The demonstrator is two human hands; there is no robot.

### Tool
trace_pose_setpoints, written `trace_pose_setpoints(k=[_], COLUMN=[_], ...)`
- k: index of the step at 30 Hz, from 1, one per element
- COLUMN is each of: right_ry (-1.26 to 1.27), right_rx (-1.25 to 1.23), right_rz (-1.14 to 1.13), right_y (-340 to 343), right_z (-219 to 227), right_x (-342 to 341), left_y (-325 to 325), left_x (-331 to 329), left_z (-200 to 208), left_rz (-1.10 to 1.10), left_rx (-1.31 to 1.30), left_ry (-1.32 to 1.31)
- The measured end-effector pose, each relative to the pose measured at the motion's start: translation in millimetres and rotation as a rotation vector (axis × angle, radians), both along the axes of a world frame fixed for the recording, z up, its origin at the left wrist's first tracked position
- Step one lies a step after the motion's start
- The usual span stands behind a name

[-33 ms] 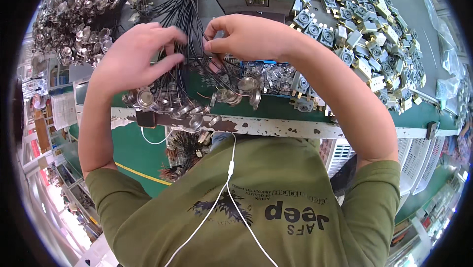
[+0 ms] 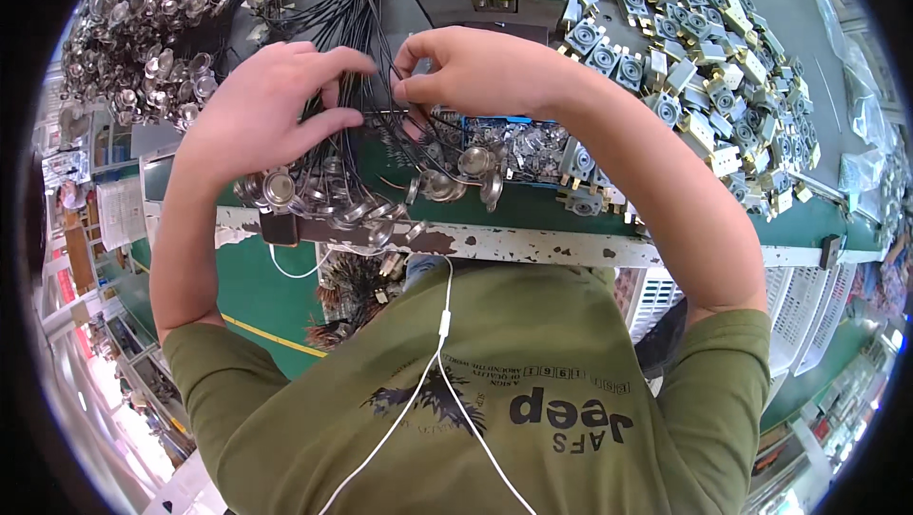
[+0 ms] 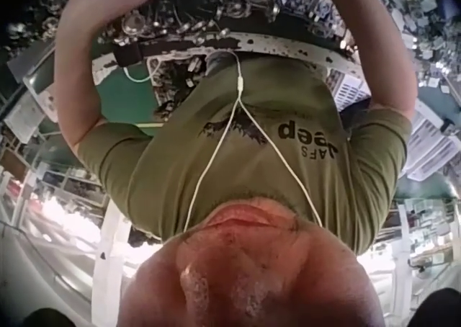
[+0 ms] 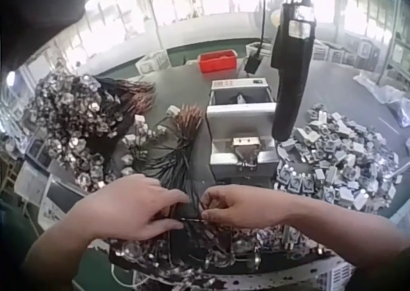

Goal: Assemble small electronic components on a production line using a handheld electric screwdriver.

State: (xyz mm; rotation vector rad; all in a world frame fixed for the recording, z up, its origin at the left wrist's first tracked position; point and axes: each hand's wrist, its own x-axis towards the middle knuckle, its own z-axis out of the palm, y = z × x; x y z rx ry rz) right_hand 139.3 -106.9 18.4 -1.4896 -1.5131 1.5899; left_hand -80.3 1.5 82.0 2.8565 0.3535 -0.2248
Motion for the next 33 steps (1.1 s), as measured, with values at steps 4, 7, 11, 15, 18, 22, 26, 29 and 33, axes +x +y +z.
trace_pose_setpoints(k=[4,7,11,15,18,22,26,29,33], right_ry=[-0.107,-0.175,-0.210,-0.288,-0.257,-0.254,-0.147,-0.093,-0.138], right_rx=[0.203,0.138,-0.062,0.069,0.076,0.187,0.148,0.122,0.123], right_rz=[0.063,0.002,-0.032,-0.039,-0.056,-0.084,-0.096,-0.054,-0.046], right_y=[-5,-11,-16,-18,-18,-23,-25,-27,-27], right_z=[-11,-1,16,8,0,-2,-2,1,1], right_x=[8,6,3,4,8,5,7,9,9], left_y=[-8,-12,-10,-7,-14,-12,-10,-7,-7], left_x=[6,8,10,12,14,20,12,8,10], left_z=[-12,-15,-22,-35,-40,-39,-39,-36,-31], left_rz=[-0.067,-0.019,-0.062,-0.217,-0.262,-0.341,-0.308,-0.279,-0.235], left_rx=[0.107,0.147,0.161,0.073,0.104,0.178,0.079,0.020,-0.074], left_ry=[-0.101,-0.066,-0.083,-0.143,-0.146,-0.036,-0.171,-0.216,-0.124])
